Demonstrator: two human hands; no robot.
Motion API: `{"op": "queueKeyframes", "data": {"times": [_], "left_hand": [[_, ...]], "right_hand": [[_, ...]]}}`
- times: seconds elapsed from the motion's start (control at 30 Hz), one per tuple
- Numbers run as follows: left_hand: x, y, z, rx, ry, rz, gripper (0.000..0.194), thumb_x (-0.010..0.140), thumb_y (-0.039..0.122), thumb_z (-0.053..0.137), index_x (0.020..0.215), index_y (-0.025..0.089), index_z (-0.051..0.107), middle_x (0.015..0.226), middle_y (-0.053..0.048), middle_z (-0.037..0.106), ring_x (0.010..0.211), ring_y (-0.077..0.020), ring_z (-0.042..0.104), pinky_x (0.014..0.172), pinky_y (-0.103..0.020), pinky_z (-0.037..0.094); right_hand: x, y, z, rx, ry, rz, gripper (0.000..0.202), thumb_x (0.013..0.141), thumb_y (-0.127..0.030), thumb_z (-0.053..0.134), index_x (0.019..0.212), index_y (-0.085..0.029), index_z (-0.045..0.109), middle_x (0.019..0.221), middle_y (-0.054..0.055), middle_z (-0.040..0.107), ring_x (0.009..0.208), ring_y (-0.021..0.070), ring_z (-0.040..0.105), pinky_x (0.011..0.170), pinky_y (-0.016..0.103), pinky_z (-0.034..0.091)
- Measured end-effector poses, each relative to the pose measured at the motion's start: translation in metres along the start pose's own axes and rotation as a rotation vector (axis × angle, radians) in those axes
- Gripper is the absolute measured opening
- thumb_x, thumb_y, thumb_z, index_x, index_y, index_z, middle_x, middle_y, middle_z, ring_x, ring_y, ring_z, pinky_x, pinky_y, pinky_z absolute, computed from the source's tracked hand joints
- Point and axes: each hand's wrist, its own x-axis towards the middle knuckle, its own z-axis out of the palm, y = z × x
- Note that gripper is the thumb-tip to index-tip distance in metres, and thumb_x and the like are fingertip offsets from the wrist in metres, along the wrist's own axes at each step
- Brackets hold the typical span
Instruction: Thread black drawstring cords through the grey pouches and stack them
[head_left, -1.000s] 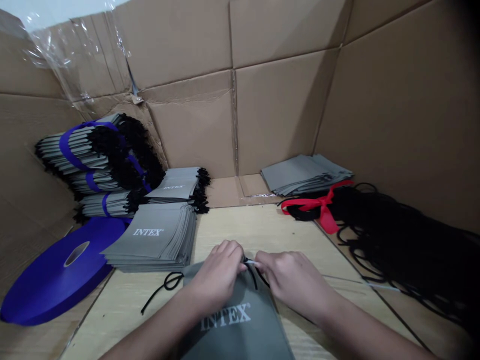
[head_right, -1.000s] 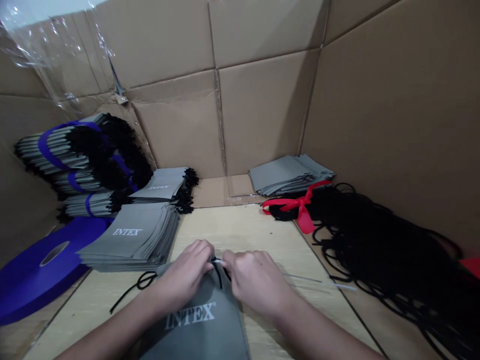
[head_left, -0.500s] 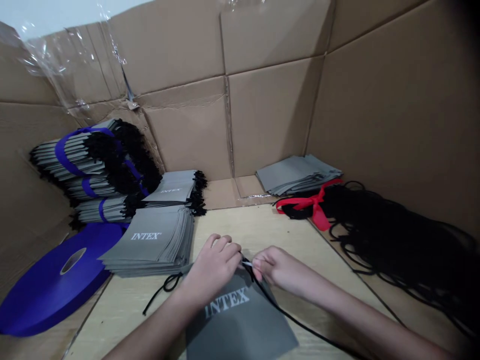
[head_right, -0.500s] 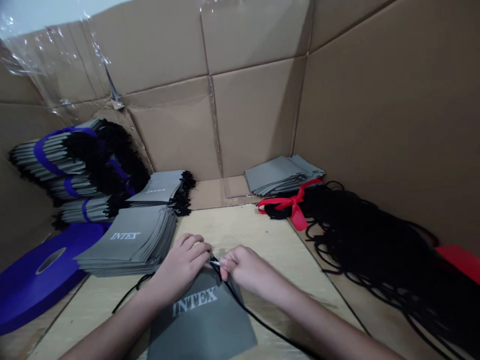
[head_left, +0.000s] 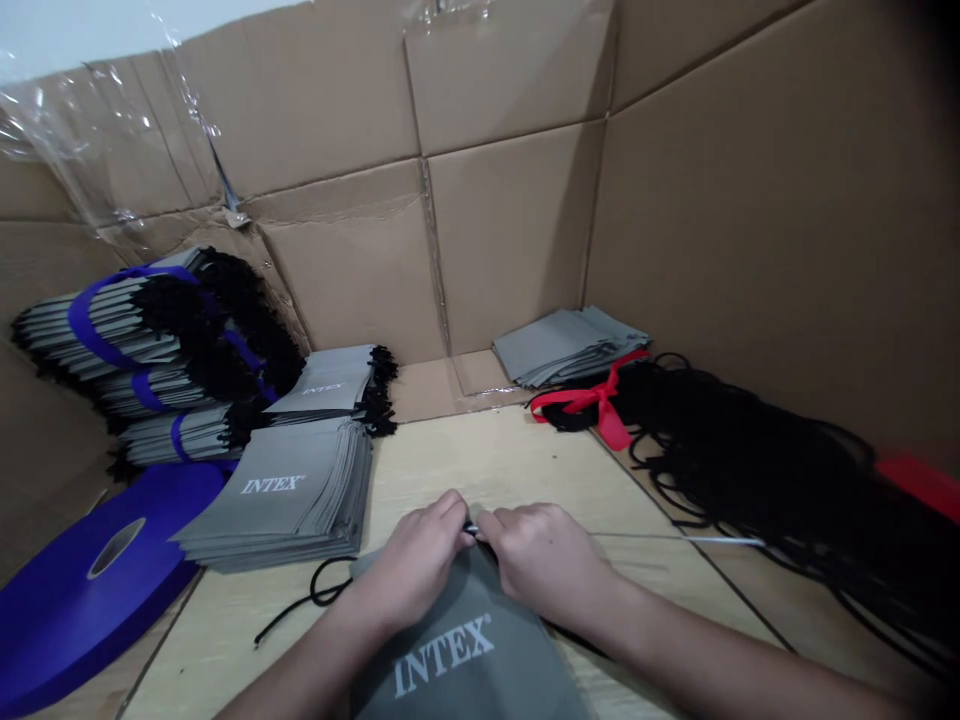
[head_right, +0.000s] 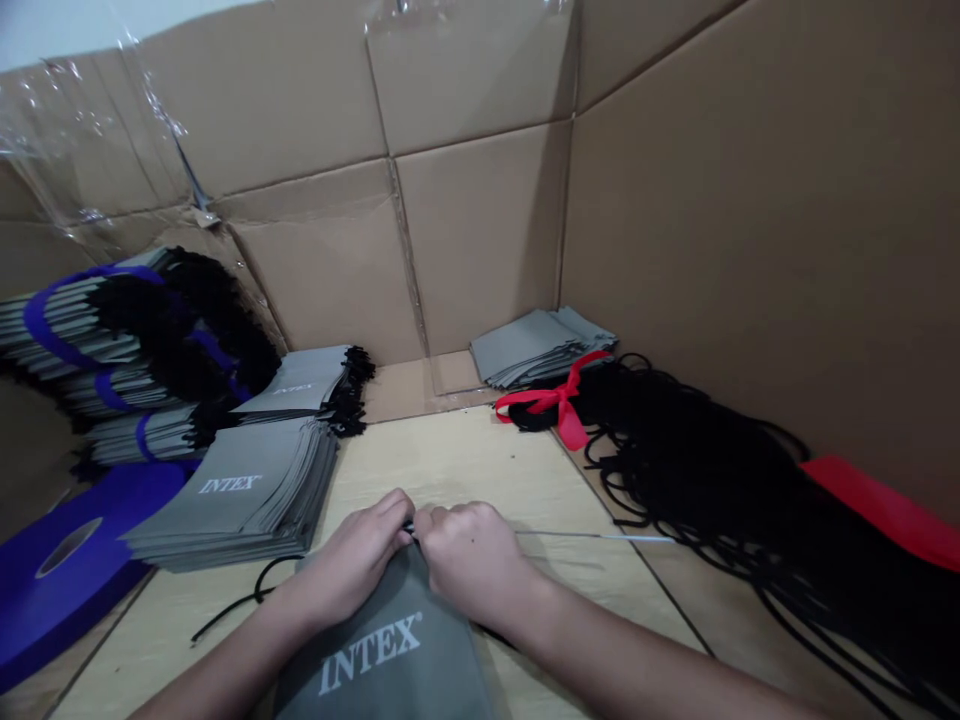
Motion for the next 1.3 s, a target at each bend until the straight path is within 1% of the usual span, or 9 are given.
{"op": "queueKeyframes", "data": {"times": [0.1,0.23,0.37,0.5,0.63,0.73,1.0,1.17,1.3], "left_hand": [[0.004,0.002,0.005,0.089,0.028,-0.023,0.014,0.089,0.011,0.035,0.083,0.02,0.042,0.089,-0.002,0.052,0.081,-0.0172,0.053,0.068,-0.027,0.038],[0.007,0.002,0.011,0.185,0.021,0.033,0.014,0.087,0.008,0.037,0.089,0.019,0.045,0.093,-0.004,0.053,0.083,-0.0179,0.053,0.071,-0.028,0.04],[0.007,-0.001,0.007,0.166,0.026,0.041,0.011,0.09,0.013,0.037,0.087,0.02,0.046,0.09,-0.003,0.053,0.083,-0.0175,0.054,0.069,-0.027,0.039],[0.005,-0.011,-0.002,0.05,0.123,-0.059,0.013,0.092,0.022,0.038,0.082,0.021,0.046,0.086,-0.001,0.053,0.079,-0.0168,0.054,0.067,-0.026,0.038],[0.007,-0.024,-0.006,-0.233,0.195,-0.073,0.019,0.091,0.026,0.042,0.074,0.019,0.047,0.082,-0.001,0.054,0.08,-0.0157,0.053,0.072,-0.025,0.039],[0.009,-0.028,-0.004,-0.346,0.2,-0.061,0.021,0.089,0.024,0.044,0.069,0.018,0.047,0.079,-0.002,0.054,0.081,-0.0161,0.053,0.074,-0.025,0.04],[0.005,-0.013,0.009,-0.084,0.145,-0.107,0.014,0.091,0.015,0.031,0.087,0.02,0.043,0.092,-0.005,0.053,0.082,-0.0178,0.054,0.072,-0.028,0.039],[0.006,0.003,0.006,0.082,0.034,-0.039,0.012,0.092,0.017,0.033,0.091,0.021,0.045,0.094,-0.003,0.053,0.082,-0.018,0.055,0.068,-0.027,0.038],[0.007,-0.004,-0.001,0.006,0.13,-0.061,0.016,0.095,0.026,0.033,0.086,0.022,0.046,0.089,-0.002,0.054,0.079,-0.017,0.054,0.069,-0.027,0.039]], "right_hand": [[0.003,0.0,-0.002,0.076,-0.026,0.081,0.024,0.073,-0.007,0.045,0.083,-0.016,0.064,0.073,0.008,0.072,0.065,0.0203,0.066,0.053,0.027,0.031],[0.006,-0.005,-0.003,0.124,-0.073,0.189,0.024,0.074,-0.007,0.045,0.079,-0.017,0.066,0.073,0.009,0.072,0.067,0.0209,0.067,0.053,0.027,0.032],[0.006,0.0,-0.006,0.161,-0.084,0.158,0.022,0.079,-0.01,0.045,0.083,-0.017,0.066,0.077,0.008,0.073,0.069,0.0207,0.067,0.055,0.026,0.034],[0.007,0.024,-0.016,0.191,0.021,0.139,0.022,0.089,-0.03,0.045,0.087,-0.02,0.064,0.079,0.006,0.072,0.071,0.0201,0.067,0.056,0.026,0.033],[0.011,0.045,-0.024,0.055,-0.002,0.101,0.024,0.086,-0.02,0.046,0.068,-0.02,0.063,0.065,0.004,0.07,0.063,0.0182,0.064,0.052,0.026,0.025],[0.013,0.049,-0.022,0.002,0.049,0.036,0.021,0.084,-0.016,0.046,0.072,-0.019,0.063,0.068,0.004,0.07,0.061,0.016,0.063,0.052,0.027,0.023],[0.012,0.045,-0.008,-0.078,0.13,-0.056,0.02,0.072,-0.006,0.046,0.071,-0.017,0.062,0.067,0.004,0.069,0.059,0.016,0.06,0.053,0.028,0.023],[0.012,0.027,-0.003,-0.024,0.074,-0.146,0.017,0.079,-0.012,0.047,0.075,-0.018,0.062,0.07,0.004,0.07,0.06,0.0168,0.061,0.054,0.029,0.025],[0.012,0.042,-0.02,-0.037,0.108,-0.102,0.024,0.089,-0.025,0.043,0.078,-0.017,0.062,0.071,0.006,0.069,0.062,0.0174,0.061,0.055,0.028,0.028]]}}
